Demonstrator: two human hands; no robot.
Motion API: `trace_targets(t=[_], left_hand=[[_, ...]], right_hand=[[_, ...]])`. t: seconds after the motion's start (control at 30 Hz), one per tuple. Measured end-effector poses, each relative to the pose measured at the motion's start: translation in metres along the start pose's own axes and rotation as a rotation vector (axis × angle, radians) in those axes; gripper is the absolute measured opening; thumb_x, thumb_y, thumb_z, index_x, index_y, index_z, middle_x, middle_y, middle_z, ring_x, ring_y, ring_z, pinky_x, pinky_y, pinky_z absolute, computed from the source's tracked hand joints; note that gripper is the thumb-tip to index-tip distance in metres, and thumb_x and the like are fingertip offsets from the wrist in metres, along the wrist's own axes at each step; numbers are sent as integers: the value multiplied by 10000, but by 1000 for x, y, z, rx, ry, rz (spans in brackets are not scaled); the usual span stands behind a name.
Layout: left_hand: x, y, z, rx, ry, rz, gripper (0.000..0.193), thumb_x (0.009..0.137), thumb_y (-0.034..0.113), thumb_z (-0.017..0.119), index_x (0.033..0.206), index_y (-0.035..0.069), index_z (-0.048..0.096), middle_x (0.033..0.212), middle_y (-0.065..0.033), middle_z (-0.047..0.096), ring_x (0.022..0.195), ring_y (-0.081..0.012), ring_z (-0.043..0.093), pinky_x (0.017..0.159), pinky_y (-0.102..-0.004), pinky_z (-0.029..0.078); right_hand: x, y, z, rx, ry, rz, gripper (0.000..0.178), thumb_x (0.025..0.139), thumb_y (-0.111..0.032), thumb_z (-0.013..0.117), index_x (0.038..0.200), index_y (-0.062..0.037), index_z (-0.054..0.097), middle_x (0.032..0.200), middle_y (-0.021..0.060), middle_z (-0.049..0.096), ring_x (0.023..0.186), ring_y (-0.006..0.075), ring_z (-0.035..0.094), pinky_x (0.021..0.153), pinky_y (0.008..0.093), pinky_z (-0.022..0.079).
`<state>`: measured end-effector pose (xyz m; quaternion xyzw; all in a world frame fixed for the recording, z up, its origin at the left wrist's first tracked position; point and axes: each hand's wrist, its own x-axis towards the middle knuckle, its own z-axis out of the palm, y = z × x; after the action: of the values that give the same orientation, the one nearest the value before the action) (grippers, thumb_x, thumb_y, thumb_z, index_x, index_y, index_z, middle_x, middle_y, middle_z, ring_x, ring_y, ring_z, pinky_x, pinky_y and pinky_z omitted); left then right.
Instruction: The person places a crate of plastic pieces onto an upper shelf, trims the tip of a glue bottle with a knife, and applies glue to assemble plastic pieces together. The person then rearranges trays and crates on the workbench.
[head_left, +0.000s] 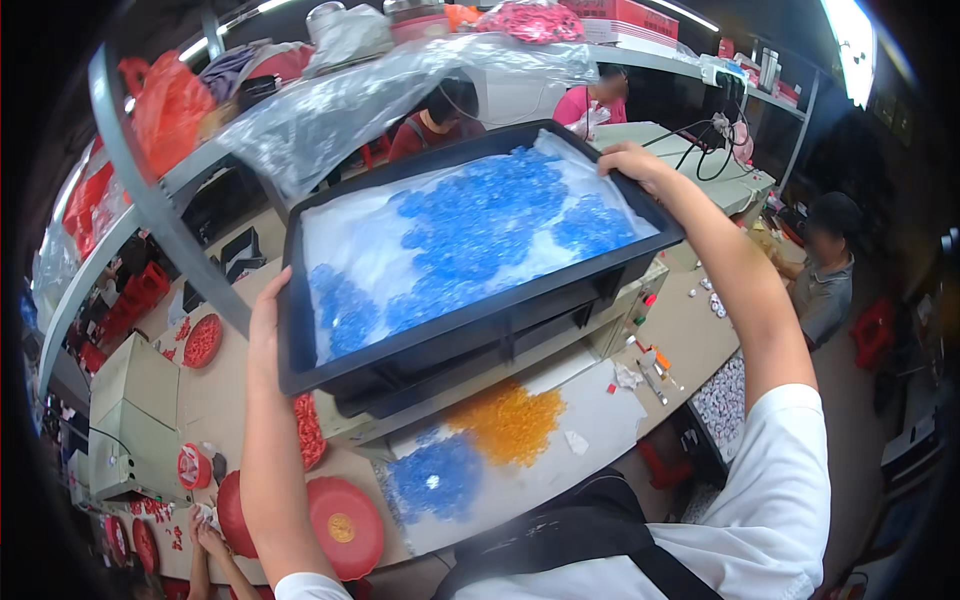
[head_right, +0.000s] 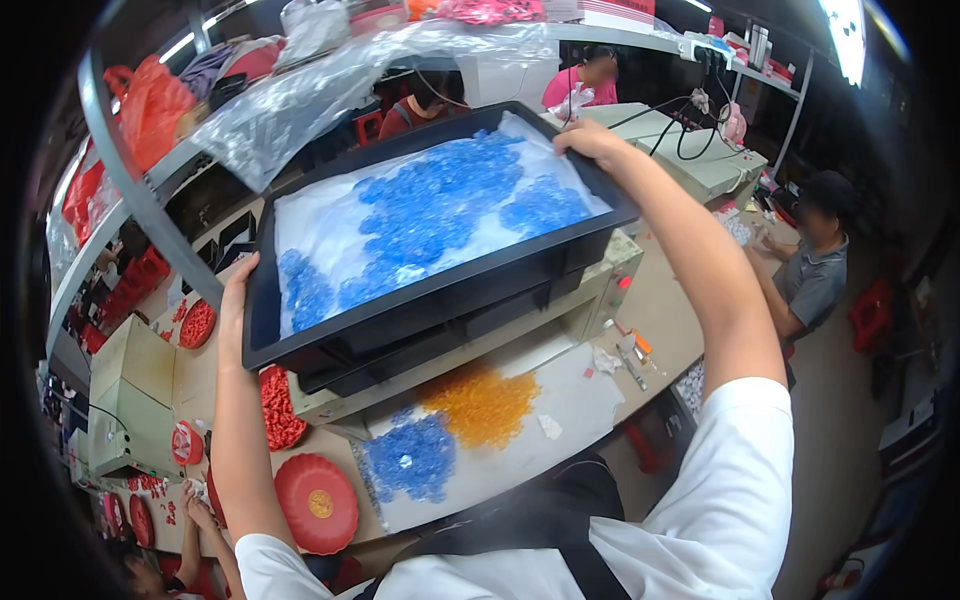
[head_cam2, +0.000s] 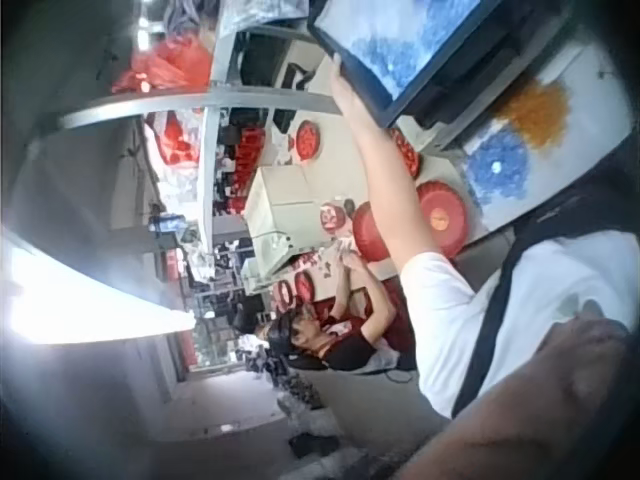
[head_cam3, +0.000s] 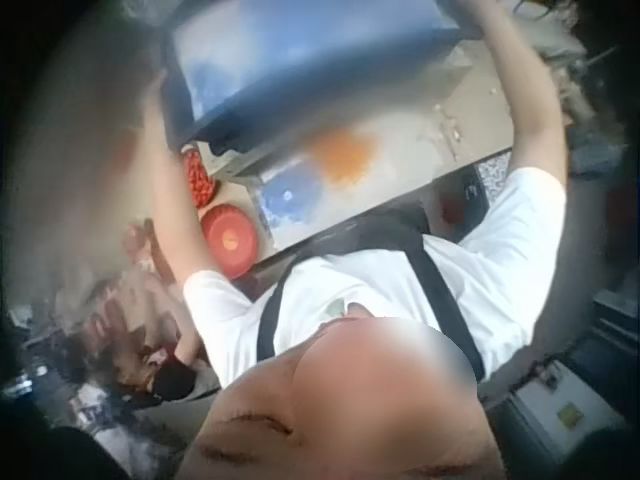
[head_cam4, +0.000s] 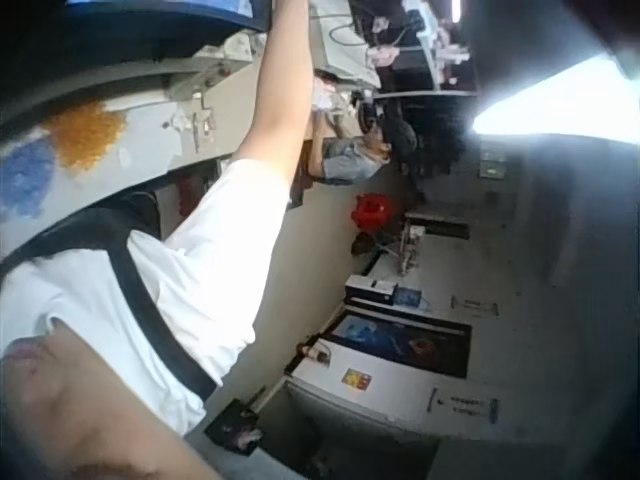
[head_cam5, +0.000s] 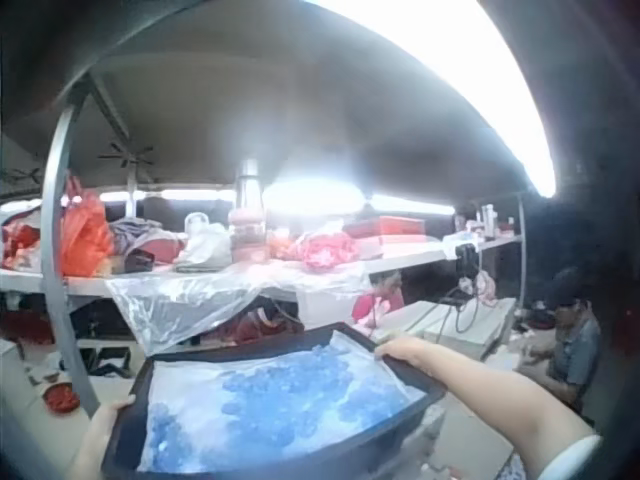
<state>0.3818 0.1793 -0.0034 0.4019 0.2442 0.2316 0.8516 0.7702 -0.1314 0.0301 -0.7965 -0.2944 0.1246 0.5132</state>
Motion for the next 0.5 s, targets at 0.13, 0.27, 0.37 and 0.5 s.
trace_targets(t=[0.13, 0.27, 0.37, 0.5], left_hand=[[-10, -29, 30, 64, 136, 78, 228, 811, 256, 505, 854, 45, 579, 756, -61, 602, 657, -181, 567, 621, -272, 458], [-27, -54, 88, 311, 297, 345, 227, 803, 248, 525, 858, 34, 580, 758, -47, 593, 674, -148, 565, 643, -235, 446], [-21, -39, 77, 214, 306, 99, 234, 805, 237, 522, 874, 20, 578, 762, -54, 593, 673, -148, 563, 653, -231, 447], [-13, -41, 82, 389, 318, 214, 240, 789, 240, 526, 864, 18, 578, 745, -58, 591, 656, -152, 565, 632, -240, 452]], right_hand=[[45, 30, 20, 126, -58, -40, 137, 601, -93, 612, 667, 25, 587, 635, 98, 562, 522, 174, 522, 483, 314, 427], [46, 42, 6, 286, -257, 62, 229, 609, -131, 611, 769, 33, 594, 661, 107, 578, 581, 180, 538, 552, 287, 426], [46, 47, 6, 195, -332, -25, 297, 668, -230, 605, 865, -7, 586, 809, 84, 579, 722, 177, 530, 657, 302, 416], [60, 83, 16, 869, -426, 106, 316, 804, -322, 505, 1009, -82, 509, 949, 45, 506, 909, 181, 463, 756, 353, 369]])
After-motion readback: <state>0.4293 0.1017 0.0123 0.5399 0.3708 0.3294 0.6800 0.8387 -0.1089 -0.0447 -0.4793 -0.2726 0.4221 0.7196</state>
